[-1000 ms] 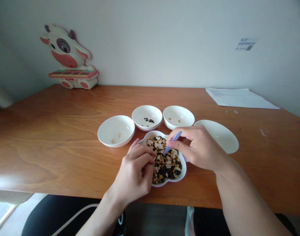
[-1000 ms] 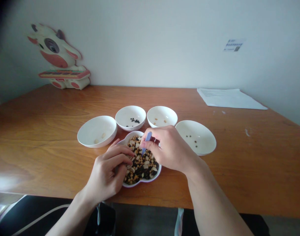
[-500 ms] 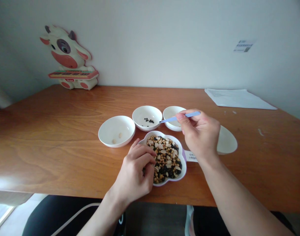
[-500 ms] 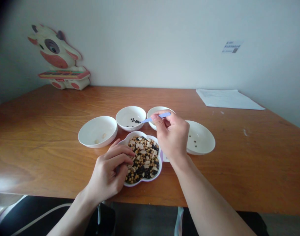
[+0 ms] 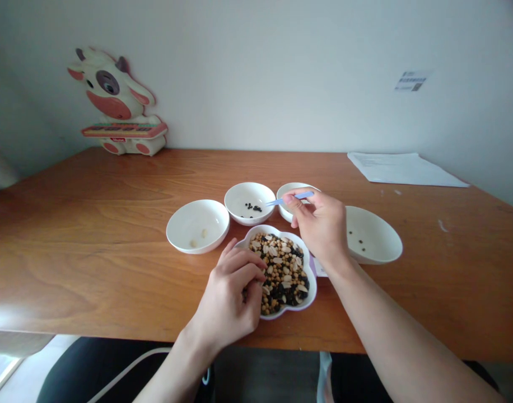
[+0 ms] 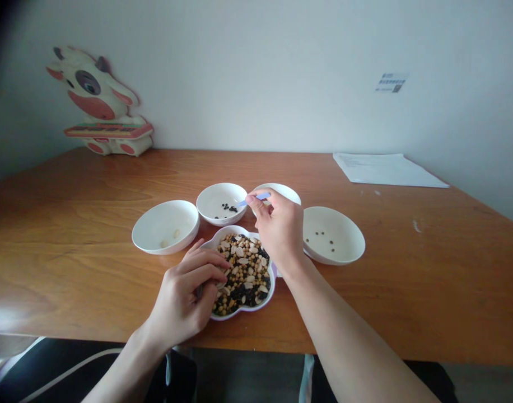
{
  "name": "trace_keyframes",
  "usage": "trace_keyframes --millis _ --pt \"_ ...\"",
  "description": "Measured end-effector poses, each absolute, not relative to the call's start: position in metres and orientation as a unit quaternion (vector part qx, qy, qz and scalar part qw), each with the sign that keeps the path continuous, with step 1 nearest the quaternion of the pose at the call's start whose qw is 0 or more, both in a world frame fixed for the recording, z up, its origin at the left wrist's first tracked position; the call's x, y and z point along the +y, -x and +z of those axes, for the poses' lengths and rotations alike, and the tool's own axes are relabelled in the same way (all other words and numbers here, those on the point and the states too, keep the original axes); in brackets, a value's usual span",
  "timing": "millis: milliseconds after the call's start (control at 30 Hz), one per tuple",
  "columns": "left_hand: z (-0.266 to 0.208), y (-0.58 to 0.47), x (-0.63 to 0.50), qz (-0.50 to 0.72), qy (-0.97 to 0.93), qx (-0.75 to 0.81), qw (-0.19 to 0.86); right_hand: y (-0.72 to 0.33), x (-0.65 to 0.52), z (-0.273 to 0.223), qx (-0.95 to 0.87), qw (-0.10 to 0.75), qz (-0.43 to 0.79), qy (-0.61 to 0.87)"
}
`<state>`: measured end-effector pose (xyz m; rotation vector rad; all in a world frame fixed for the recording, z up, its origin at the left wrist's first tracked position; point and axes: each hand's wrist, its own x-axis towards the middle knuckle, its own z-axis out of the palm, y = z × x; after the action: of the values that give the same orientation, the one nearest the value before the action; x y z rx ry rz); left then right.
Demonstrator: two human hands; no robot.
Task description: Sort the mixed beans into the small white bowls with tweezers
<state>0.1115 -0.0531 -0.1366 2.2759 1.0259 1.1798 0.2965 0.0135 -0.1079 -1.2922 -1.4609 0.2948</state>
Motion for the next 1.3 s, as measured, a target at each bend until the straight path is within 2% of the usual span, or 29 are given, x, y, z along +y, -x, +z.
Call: trace_keyframes --millis 367,467,667,1300 --pt "-0.137 -0.111 -0.053 0.418 -0.812 0.36 0.191 -0.315 -0.013 -0.088 -0.619 0.559 0.132 0.535" --pt "-0.137 -0.111 -0.053 0.418 -0.812 0.359 0.191 -0.324 -0.02 -0.083 -0.667 0.517 0.172 0.508" --pt "-0.139 -0.111 -0.052 0.417 -0.813 0.359 0.191 -0.328 -0.023 -0.078 -0.767 0.368 0.202 0.485" --pt "-0.136 -0.112 -0.052 0.417 -0.813 0.362 0.186 -0.323 -0.022 -0.083 -0.8 0.319 0.196 0.47"
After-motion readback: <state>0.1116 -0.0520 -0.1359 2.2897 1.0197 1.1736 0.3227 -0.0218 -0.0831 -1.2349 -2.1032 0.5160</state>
